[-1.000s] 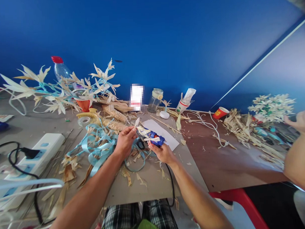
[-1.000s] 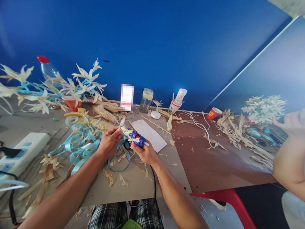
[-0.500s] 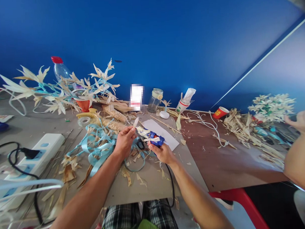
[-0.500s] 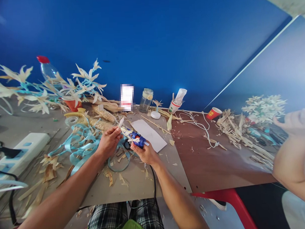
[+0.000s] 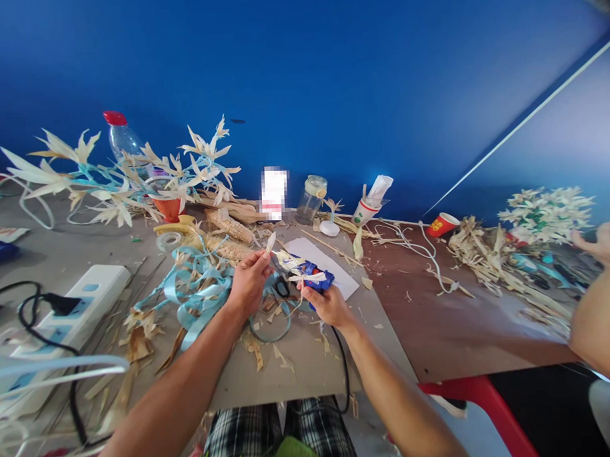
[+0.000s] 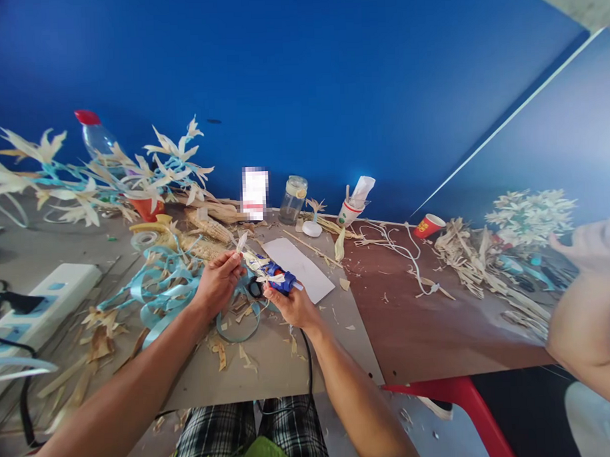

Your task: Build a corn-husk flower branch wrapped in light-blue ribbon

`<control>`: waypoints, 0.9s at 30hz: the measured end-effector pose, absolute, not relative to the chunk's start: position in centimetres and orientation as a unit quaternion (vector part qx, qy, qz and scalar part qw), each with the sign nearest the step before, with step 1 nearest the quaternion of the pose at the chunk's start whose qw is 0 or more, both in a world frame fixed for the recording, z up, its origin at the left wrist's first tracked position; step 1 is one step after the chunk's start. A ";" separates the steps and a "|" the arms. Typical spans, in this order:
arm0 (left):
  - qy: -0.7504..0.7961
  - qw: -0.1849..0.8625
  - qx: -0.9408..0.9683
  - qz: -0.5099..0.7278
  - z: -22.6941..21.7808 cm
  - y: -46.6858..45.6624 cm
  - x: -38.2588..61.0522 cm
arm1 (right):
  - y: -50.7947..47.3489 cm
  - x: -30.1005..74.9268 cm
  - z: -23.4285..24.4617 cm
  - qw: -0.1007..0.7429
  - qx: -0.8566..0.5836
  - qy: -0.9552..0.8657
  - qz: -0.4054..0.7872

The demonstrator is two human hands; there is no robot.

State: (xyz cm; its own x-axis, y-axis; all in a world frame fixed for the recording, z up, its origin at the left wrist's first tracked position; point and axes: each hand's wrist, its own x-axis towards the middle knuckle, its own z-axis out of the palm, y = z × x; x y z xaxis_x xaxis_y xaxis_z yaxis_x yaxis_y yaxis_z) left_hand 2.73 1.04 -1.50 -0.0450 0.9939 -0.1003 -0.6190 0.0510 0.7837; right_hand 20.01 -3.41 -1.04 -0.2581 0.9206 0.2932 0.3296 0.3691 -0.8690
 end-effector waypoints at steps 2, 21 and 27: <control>0.340 0.638 0.272 0.635 -1.5 1.0 2.7 | -3.4 19.9 -1.0 0.419 -0.431 -0.718 0.351; 0.370 0.614 0.304 0.627 -2.3 1.2 2.9 | -3.0 20.0 -1.6 0.432 -0.430 -0.713 0.347; 0.400 0.587 0.326 0.623 -2.8 1.4 2.8 | -2.8 20.1 -2.3 0.426 -0.437 -0.709 0.353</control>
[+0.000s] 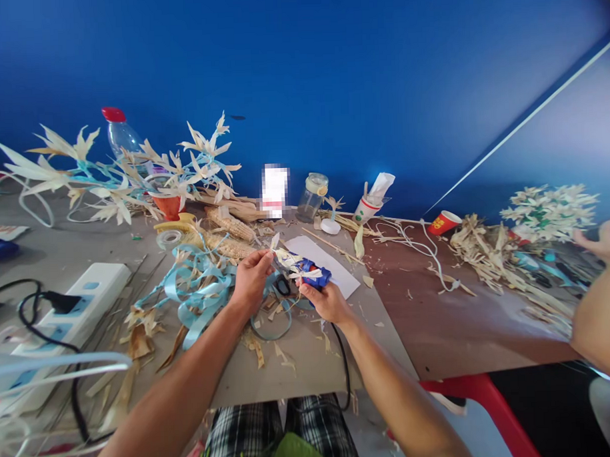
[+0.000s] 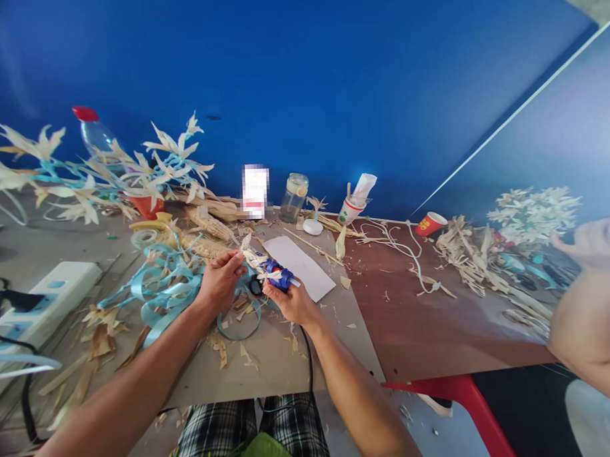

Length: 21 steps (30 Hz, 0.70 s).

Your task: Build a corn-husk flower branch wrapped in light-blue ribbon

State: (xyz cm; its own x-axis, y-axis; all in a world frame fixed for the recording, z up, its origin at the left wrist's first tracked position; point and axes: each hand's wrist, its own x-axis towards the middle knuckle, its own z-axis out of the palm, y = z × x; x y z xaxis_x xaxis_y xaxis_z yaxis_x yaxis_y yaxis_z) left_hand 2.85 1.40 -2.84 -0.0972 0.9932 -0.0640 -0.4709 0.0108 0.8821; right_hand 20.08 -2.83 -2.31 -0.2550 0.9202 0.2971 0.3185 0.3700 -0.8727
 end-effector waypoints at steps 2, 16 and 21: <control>0.404 0.578 0.336 0.624 -3.0 1.5 2.8 | -2.8 20.1 -2.4 0.423 -0.439 -0.708 0.357; 0.381 0.605 0.302 0.630 -2.5 1.4 2.6 | -2.2 21.5 -1.3 0.447 -0.538 -0.684 0.209; 0.358 0.622 0.295 0.631 -2.2 1.2 2.8 | -1.1 22.8 -2.0 0.329 -0.697 -0.635 0.051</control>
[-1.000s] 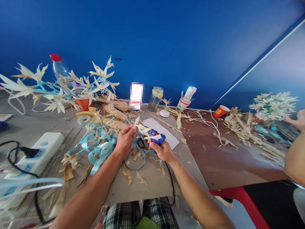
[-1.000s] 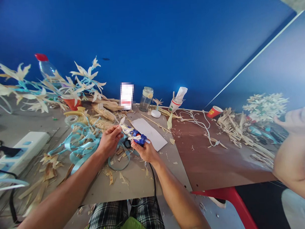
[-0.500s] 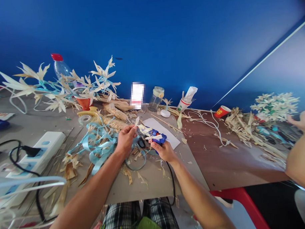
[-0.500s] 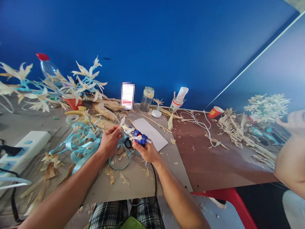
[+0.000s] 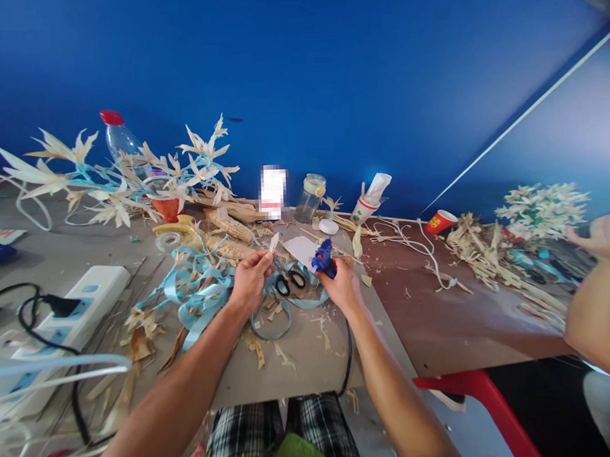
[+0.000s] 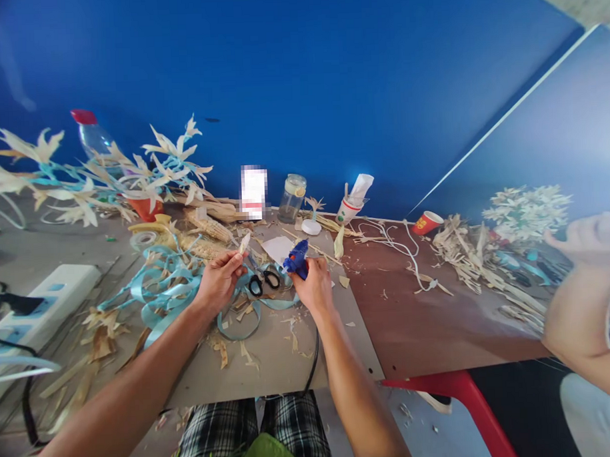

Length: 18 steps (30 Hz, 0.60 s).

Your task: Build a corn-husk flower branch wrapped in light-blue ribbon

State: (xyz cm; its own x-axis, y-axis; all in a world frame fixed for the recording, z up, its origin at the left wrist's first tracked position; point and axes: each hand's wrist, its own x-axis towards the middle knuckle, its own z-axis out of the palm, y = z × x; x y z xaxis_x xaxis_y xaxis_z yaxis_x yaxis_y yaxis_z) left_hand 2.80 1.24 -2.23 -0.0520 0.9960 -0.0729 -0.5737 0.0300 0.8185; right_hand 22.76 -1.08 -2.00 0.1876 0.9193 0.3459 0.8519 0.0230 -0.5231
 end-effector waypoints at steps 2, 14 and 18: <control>0.348 0.628 0.293 0.631 -2.0 1.1 2.9 | -0.8 23.4 -2.4 0.267 -0.732 -0.626 0.037; 0.335 0.660 0.276 0.614 -1.2 0.5 2.9 | -1.5 20.6 0.6 0.464 -0.587 -0.620 0.239; 0.337 0.663 0.277 0.608 -1.2 0.6 2.8 | -0.1 16.5 0.4 0.498 -0.509 -0.603 0.360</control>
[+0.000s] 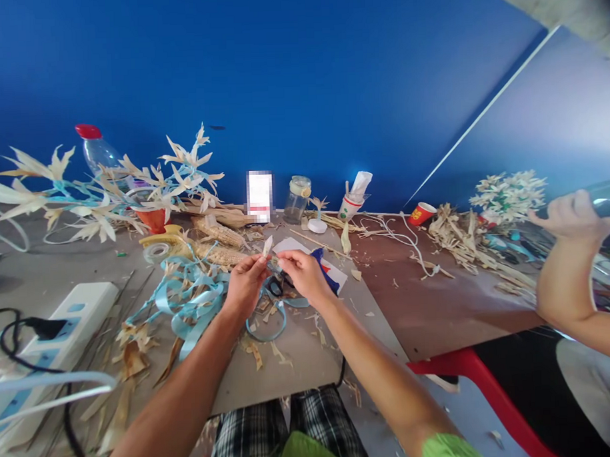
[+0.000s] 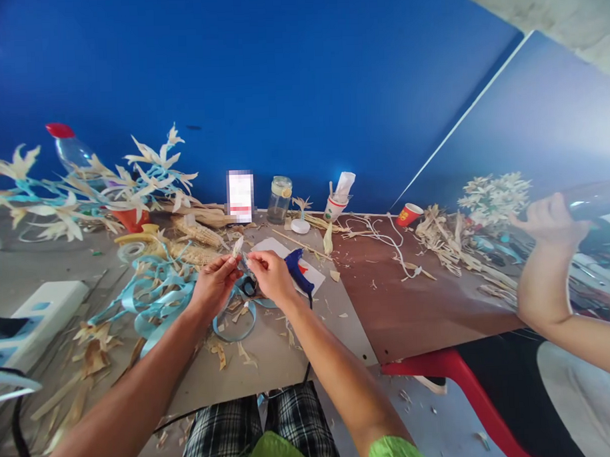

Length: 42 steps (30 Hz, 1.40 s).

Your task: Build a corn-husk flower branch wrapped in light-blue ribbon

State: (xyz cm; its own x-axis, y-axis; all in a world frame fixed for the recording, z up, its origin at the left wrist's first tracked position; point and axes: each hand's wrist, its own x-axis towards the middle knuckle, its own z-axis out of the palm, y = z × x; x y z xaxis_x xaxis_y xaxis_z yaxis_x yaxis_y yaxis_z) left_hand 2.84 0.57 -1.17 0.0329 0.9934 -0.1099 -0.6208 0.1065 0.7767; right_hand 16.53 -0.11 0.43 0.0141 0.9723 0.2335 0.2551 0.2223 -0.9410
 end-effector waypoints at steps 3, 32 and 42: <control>0.338 0.662 0.298 0.599 -1.2 0.6 2.7 | 0.8 14.6 -0.1 0.534 -0.494 -0.565 0.388; 0.392 0.639 0.393 0.533 -2.7 1.2 2.8 | 1.8 15.4 -1.6 0.539 -0.371 -0.425 0.625; 0.350 0.693 0.366 0.513 -1.9 0.7 3.0 | 1.7 15.3 -1.7 0.537 -0.329 -0.390 0.672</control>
State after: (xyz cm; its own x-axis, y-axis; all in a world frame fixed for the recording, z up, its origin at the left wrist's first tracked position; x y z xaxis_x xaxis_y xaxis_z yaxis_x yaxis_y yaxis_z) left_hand 3.05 0.69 -1.91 0.2285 0.9674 -0.1096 -0.4541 0.2055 0.8669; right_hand 15.34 1.71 -1.72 -0.2068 0.9781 -0.0237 -0.4644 -0.1195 -0.8775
